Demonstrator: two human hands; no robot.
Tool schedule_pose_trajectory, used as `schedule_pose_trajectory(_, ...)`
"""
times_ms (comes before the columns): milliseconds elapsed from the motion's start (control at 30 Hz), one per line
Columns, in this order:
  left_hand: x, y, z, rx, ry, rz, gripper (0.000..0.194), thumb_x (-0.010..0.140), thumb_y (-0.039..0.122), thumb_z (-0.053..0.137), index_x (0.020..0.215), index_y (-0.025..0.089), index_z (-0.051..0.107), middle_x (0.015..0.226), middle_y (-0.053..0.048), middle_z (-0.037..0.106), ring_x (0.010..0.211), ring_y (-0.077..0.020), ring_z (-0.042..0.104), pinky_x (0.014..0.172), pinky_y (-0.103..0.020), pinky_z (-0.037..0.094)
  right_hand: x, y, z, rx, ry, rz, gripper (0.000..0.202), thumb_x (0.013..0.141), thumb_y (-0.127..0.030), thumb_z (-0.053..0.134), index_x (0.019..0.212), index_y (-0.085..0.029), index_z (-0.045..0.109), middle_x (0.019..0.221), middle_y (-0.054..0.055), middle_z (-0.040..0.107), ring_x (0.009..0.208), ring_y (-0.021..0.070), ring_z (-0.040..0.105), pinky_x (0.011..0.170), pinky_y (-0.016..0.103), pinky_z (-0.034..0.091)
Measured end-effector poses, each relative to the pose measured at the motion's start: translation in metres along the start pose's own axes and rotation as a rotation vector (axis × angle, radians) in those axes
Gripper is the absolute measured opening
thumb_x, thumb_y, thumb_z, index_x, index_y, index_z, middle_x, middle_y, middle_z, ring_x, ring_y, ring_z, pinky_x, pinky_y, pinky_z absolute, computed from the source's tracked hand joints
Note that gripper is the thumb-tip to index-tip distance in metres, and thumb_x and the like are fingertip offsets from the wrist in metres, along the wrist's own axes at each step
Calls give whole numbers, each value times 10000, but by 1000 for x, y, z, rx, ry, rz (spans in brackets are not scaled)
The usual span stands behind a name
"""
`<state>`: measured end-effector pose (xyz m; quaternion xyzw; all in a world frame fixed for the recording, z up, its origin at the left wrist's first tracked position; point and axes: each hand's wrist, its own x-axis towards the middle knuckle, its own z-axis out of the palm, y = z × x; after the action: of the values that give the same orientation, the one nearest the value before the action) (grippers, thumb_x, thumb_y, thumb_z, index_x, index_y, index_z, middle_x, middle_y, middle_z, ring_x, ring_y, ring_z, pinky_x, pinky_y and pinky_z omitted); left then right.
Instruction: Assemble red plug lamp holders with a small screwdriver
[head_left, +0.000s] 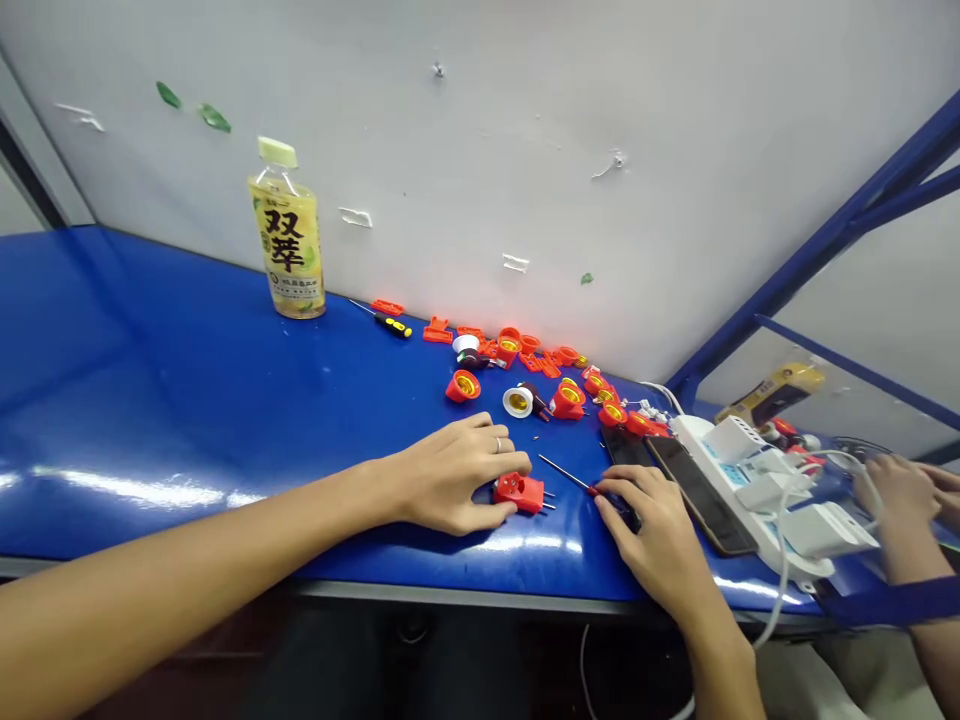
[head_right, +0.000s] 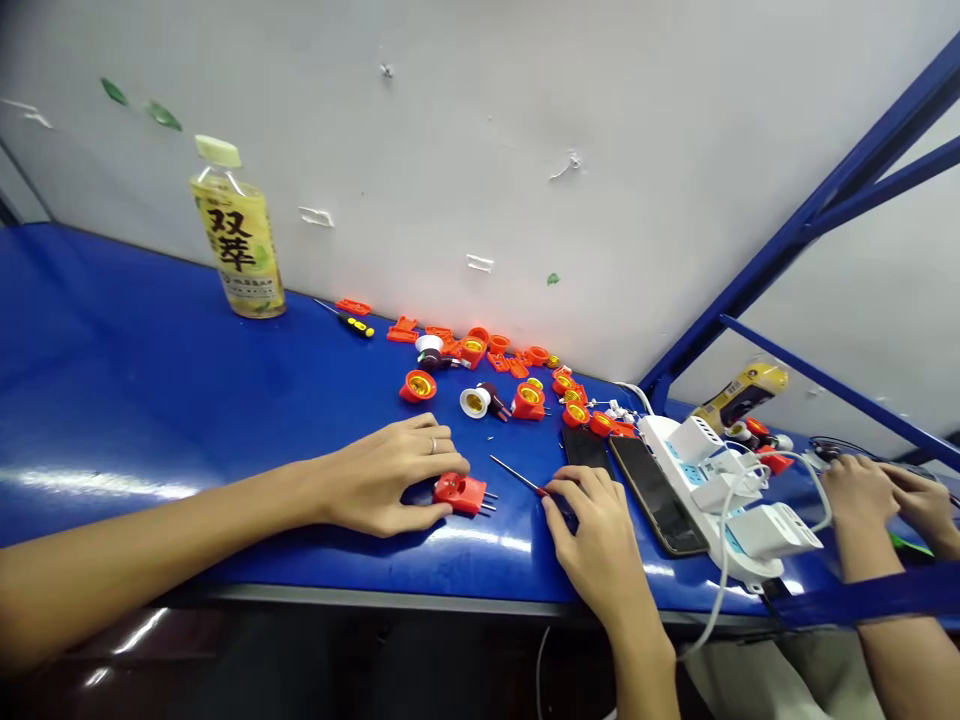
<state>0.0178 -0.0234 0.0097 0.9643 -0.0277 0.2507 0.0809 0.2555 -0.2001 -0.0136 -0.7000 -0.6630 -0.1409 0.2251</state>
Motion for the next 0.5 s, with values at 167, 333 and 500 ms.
schedule_pose_trajectory(167, -1, -1, 1, 63, 0, 55, 197, 923, 248, 622, 1094, 155, 651, 816, -42, 662, 782, -205, 562, 786, -357, 394, 2, -4, 9, 23, 25, 13, 166, 986, -279, 549, 1038, -210, 691, 1097, 70, 683, 1049, 226, 612, 911, 416, 483)
schedule_pose_trajectory(333, -1, -2, 2, 94, 13, 78, 203, 948, 270, 620, 1107, 148, 654, 804, -47, 674, 780, -214, 579, 794, -365, 403, 0, -2, 14, 4, 83, 42, 176, 992, -287, 544, 1085, -217, 676, 1134, 70, 675, 1092, 227, 595, 938, 419, 469)
schedule_pose_trajectory(500, 2, -17, -17, 200, 95, 83, 283, 982, 334, 542, 1140, 125, 648, 862, -79, 693, 801, -233, 614, 783, -379, 432, -7, 4, 17, 21, 110, 48, 208, 986, -342, 541, 1073, -216, 682, 1110, 80, 684, 1062, 257, 611, 920, 443, 448)
